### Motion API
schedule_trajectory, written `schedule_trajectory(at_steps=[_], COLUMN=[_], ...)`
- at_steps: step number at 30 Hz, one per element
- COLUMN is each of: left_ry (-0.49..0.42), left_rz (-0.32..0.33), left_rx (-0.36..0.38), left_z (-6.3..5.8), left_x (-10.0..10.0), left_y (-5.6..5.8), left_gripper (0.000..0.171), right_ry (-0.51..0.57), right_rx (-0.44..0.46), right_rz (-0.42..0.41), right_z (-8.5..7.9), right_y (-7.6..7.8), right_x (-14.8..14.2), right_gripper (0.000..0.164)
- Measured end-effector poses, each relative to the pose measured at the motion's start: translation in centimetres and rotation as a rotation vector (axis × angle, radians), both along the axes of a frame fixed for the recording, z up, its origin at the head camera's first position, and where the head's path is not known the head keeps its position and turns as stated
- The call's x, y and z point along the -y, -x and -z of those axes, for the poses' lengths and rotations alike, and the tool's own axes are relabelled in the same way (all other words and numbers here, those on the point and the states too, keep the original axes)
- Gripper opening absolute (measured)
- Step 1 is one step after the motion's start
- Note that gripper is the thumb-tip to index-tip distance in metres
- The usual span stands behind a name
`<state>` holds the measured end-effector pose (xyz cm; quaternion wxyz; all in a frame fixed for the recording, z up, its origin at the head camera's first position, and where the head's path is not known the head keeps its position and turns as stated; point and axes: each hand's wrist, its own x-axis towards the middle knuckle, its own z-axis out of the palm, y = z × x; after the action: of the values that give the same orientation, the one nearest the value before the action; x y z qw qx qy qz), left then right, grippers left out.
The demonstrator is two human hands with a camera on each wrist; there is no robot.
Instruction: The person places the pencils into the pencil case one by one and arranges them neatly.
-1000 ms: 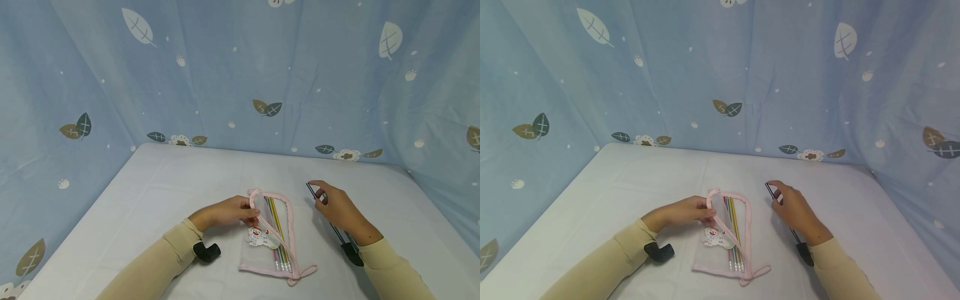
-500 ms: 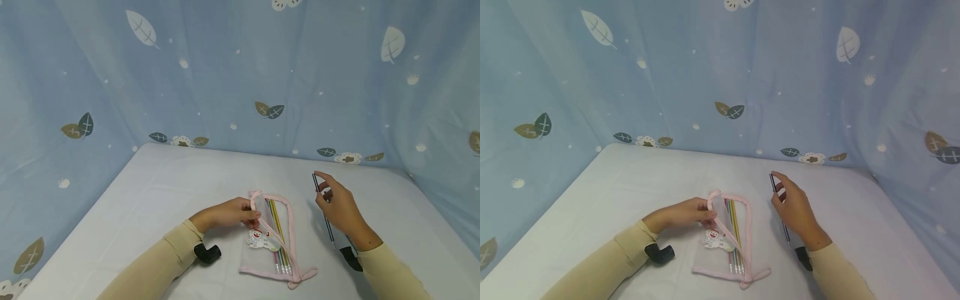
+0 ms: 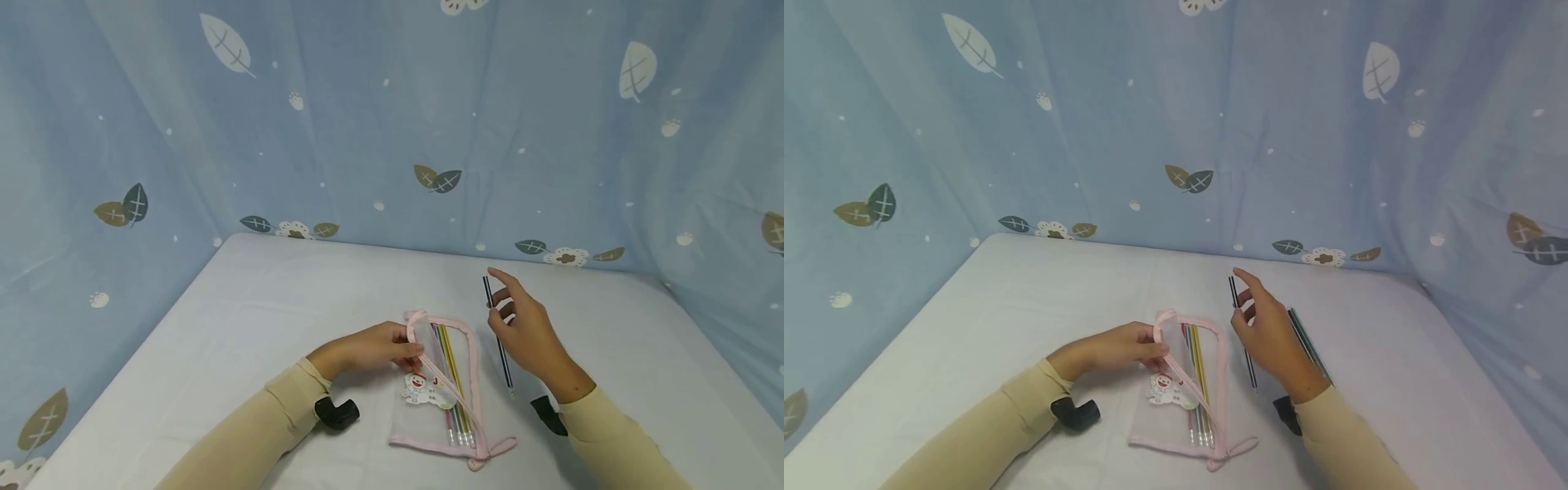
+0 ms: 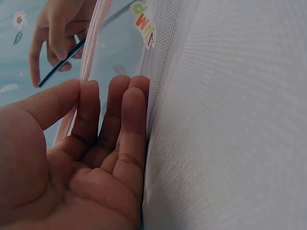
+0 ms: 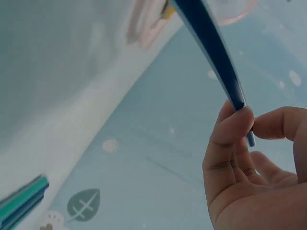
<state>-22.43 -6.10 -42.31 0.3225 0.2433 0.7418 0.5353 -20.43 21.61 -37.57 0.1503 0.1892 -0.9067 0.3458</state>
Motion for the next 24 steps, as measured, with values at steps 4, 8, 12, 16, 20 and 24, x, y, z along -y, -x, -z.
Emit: schedule_trajectory(at_steps=[4,8,12,16,20,24], left_ry=[0.004,0.011,0.009,-0.002,0.003,0.012], left_rz=[0.002,0.001,0.006,0.015,0.006,0.001], left_rx=[0.003,0.013,0.025,0.02,0.025,0.026], left_z=[0.0,0.0,0.2,0.3,0.3,0.2], left_x=[-0.1,0.1,-0.1,0.0,0.0,0.1], left_y=[0.1,0.2,0.4,0.5,0.5,0.3], left_gripper=[0.027,0.027,0.027,0.028,0.028,0.028], right_ry=[0.069,0.16,0.225,0.246,0.251,0.264], right_rx=[0.013,0.038,0.044,0.085,0.164,0.219], right_rz=[-0.025,-0.064,-0.085,-0.076,-0.072,-0.072], right_z=[0.1,0.2,0.3,0.5,0.9,1.2], right_y=[0.0,-0.1,-0.1,0.0,0.2,0.2], right_x=[0.8,1.5,1.5,1.6,1.7,1.8], right_gripper=[0.064,0.063,0.061,0.061,0.061,0.061])
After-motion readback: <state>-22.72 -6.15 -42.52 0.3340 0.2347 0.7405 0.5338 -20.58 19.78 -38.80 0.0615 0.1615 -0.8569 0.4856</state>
